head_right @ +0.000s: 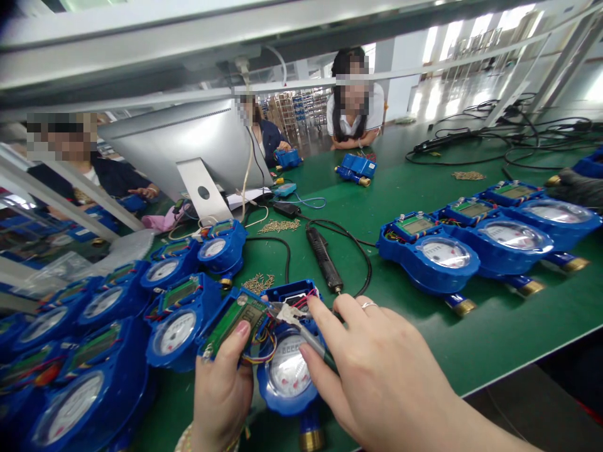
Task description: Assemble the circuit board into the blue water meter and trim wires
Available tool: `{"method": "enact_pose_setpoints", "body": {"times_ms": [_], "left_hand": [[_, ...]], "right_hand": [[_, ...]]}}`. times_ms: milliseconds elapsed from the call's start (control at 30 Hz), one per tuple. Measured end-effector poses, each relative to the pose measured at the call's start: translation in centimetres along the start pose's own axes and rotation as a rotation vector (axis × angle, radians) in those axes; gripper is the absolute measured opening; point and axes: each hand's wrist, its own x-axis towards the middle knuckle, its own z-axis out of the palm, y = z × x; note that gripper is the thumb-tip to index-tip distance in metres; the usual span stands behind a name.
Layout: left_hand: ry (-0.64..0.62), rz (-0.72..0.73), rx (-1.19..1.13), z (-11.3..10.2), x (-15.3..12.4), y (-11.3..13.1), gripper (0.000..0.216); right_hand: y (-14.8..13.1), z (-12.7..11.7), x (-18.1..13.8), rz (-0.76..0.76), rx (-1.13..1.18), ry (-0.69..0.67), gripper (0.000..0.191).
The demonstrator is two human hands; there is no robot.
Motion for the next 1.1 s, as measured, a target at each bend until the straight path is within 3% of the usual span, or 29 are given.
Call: {"method": "enact_pose_setpoints", "body": {"times_ms": [100,267,367,800,1100], "left_hand": [[-0.005,-0.095,-0.050,-0.2,-0.4,-0.8,0.005],[0.021,-0.207,-0.149,-0.3,-0.7,-1.6,0.028],[-0.004,-0.248,-0.163,-0.3,-0.6,-1.6,0.027],[-0.053,-0.268,-0.242,-0.3,-0.3,-1.2,0.035],[-0.045,-0.254,-0.238,-0.4,-0.6,-1.3,0.028]], "right_hand": [[0.0,0.1,-0.1,-0.021,-0.035,0.023,0.040],[0.1,0.3,0.0,-0.049,-0.045,0.049,0.038],[0.1,0.3,0.1,-0.053,-0.037,0.054,0.036],[0.3,0.3,0.0,-0.046,-0.035,0.082,0.038],[0.3,0.2,0.0,-0.051,-0.062,0.056,0.040]]}}
